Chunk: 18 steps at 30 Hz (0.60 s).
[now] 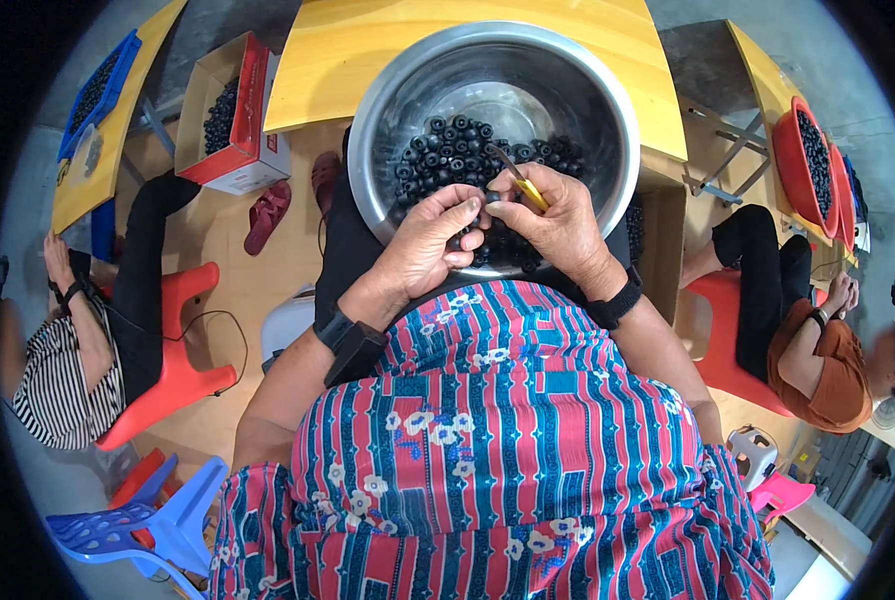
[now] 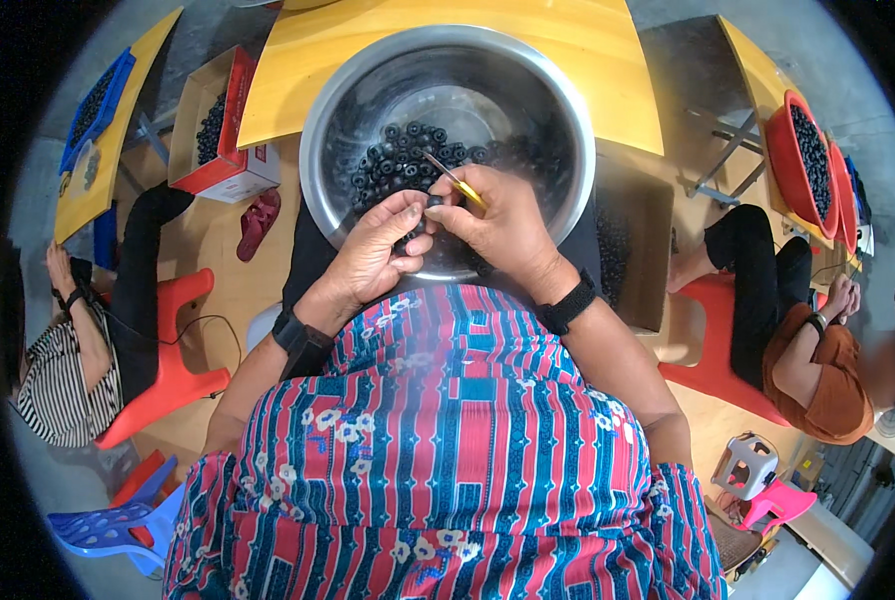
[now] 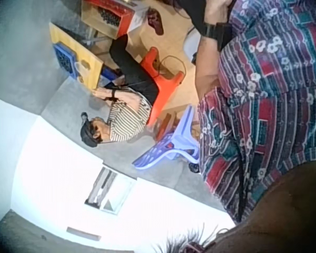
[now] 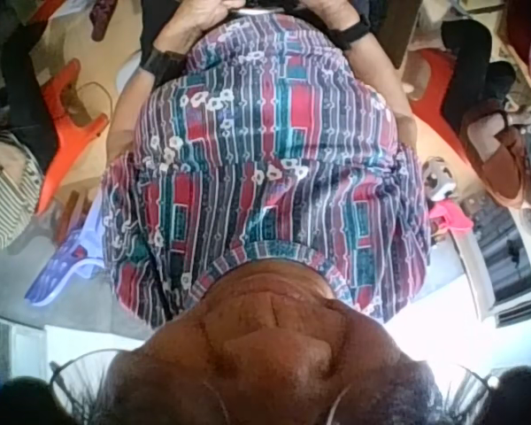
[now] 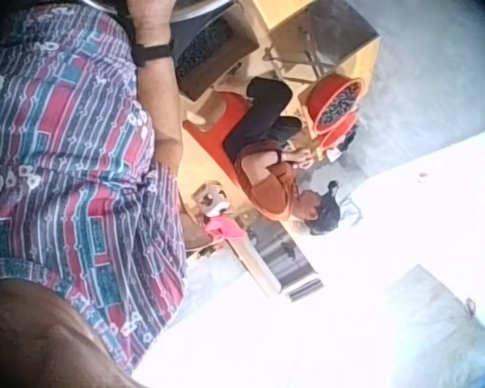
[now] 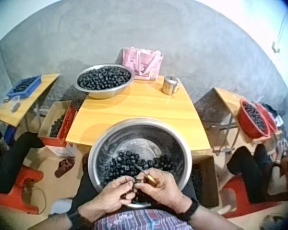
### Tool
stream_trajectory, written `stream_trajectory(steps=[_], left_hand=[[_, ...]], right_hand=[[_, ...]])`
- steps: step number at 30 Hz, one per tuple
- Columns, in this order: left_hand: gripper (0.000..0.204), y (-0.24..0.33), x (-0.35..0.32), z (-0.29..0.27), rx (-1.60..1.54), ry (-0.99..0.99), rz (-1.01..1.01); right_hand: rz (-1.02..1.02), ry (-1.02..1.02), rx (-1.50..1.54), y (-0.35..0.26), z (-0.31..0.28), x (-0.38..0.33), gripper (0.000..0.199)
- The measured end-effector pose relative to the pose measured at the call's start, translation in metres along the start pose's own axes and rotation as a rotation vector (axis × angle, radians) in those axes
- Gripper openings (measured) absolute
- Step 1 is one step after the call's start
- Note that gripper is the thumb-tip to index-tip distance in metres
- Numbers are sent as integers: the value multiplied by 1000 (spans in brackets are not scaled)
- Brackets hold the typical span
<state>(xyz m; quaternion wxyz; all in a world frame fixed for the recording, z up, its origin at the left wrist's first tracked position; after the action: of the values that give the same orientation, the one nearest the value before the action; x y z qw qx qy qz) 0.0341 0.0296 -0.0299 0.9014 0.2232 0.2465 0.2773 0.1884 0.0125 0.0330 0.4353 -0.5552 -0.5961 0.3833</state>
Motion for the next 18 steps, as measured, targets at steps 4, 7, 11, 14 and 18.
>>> stream_trajectory(steps=[4,7,11,14,18], left_hand=[[20,-1,0,-1,5,54,-6],[21,1,-1,1,12,79,-11],[20,1,-1,2,9,66,-26],[19,0,0,0,8,51,-7],[19,-1,0,0,15,31,8]], right_hand=[[22,-36,52,5,2,-1,14],[47,-56,63,3,3,-2,14],[77,-51,126,8,4,-4,15],[40,-56,72,9,4,-2,15],[45,-59,122,9,7,-2,15]])
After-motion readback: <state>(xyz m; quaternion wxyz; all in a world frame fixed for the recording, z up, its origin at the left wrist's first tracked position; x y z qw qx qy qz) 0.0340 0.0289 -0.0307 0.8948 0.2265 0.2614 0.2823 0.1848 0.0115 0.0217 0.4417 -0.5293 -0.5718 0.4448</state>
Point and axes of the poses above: each hand's wrist, its own x-axis towards the middle knuckle, its own z-axis out of the palm, y = z × x, the point moved 4 cm from there along x, towards the middle knuckle, and after that the axes turned 3 degrees about y, right-handed, at the moved point
